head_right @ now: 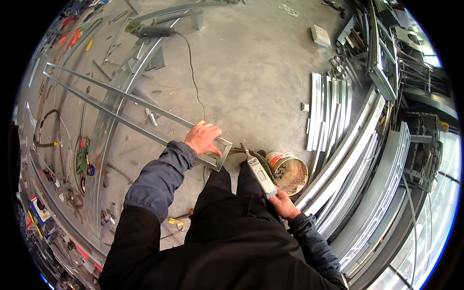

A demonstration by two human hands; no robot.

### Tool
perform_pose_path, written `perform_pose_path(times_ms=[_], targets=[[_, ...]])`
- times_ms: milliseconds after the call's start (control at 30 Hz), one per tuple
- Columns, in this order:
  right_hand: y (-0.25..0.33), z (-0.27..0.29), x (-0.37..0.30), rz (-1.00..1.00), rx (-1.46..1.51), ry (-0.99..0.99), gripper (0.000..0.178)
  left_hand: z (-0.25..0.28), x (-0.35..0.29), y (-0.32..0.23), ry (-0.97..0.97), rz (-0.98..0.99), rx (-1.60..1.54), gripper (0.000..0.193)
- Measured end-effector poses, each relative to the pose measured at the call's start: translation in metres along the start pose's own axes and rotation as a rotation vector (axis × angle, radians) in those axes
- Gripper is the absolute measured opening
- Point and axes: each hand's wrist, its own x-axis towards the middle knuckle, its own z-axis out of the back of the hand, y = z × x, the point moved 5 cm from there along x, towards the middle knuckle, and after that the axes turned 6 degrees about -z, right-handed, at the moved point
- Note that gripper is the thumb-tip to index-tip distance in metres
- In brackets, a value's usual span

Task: The person assembles a rectangular metal frame by welding two metal bars together, grinding the edges, and hammering the joints. They then measure the frame with a tape measure to verify dimensions.

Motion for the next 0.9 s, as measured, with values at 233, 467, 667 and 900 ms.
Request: perform_pose_path(times_ms=[233, 467, 667, 900], targets=[[0.006, -0.002, -0.003, 0.085, -0.041, -0.003, 0.059, 0.004, 0.005, -0.001, 0.036, 0.021, 0.007, 0.076], [0.01, -0.003, -0.009, 0.018, 0.023, -0.002, 0.064, 0.004, 0.005, -0.001, 0.041, 0.033, 0.03, 0.077], [0.007, -0.001, -0.013, 0.01, 0.037, 0.006, 0.064, 0.003, 0.005, 0.0, 0.021, 0.024, 0.011, 0.077], [0.003, -0.002, -0.012, 0.033, -0.015, 0.024, 0.063, 0.004, 0.007, 0.0, 0.083, 0.07, -0.02, 0.078]])
